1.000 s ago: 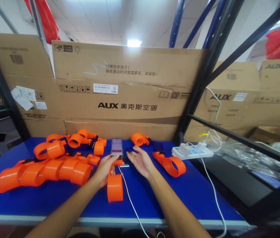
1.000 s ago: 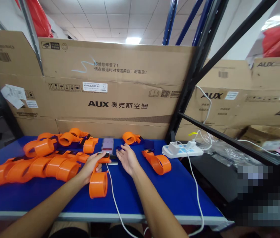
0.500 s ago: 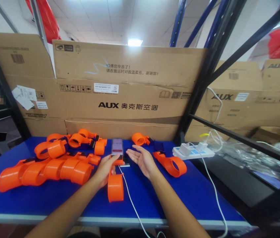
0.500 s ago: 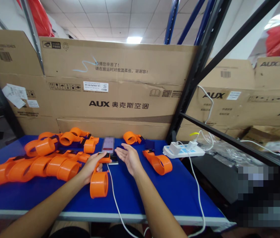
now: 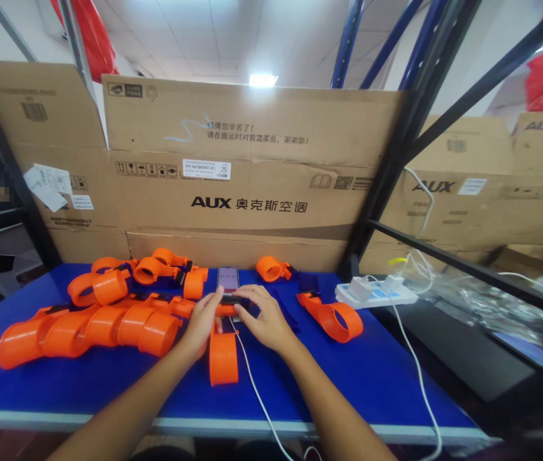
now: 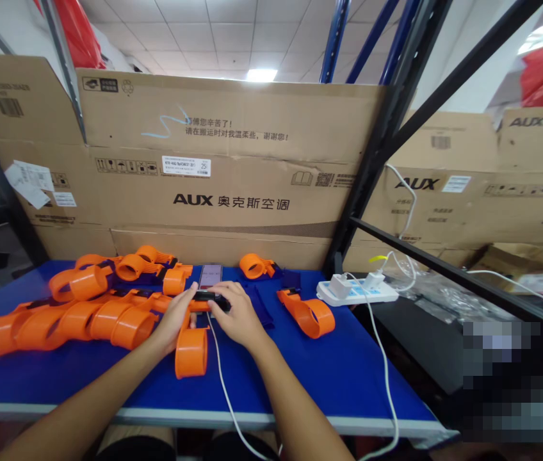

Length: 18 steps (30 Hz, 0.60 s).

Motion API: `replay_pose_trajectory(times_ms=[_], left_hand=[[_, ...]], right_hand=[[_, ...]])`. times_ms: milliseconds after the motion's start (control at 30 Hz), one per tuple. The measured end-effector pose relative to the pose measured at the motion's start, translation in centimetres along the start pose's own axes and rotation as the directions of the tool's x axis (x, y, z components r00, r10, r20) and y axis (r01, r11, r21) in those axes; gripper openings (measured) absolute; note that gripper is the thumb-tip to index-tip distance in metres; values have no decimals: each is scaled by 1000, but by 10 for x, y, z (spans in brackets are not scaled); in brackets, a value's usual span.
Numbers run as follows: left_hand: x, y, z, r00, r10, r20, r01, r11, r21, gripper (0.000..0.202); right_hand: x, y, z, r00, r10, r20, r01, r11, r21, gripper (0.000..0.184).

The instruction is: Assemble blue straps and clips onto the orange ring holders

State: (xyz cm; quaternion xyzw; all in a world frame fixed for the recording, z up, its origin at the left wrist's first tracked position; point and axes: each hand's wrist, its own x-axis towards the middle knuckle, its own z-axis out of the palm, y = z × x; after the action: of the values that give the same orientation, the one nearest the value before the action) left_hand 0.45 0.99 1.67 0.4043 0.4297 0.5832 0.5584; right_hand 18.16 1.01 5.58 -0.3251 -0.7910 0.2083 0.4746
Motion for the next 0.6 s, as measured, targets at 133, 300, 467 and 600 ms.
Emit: replay_pose_trajectory(times_ms=[133,300,467,600], left_hand=[[4,9,-7,995,-91,-36,85,987,-138,58],[6,11,-11,990,-136,25,138,964,-228,49],[3,5,-8,991,-130,23,132,970,-206,48],[-2,7,-4,989,-146,-9,143,980,-136,59]], right_hand=[[0,12,-9,983,80,-168,-94,992,-79,22],[-2,22,-11,997,39,-59,-54,957,-285,17],[-8,29,2,993,84,84,-40,900,-434,19],[-10,31,5,990,119,70,-77,896,-438,21]])
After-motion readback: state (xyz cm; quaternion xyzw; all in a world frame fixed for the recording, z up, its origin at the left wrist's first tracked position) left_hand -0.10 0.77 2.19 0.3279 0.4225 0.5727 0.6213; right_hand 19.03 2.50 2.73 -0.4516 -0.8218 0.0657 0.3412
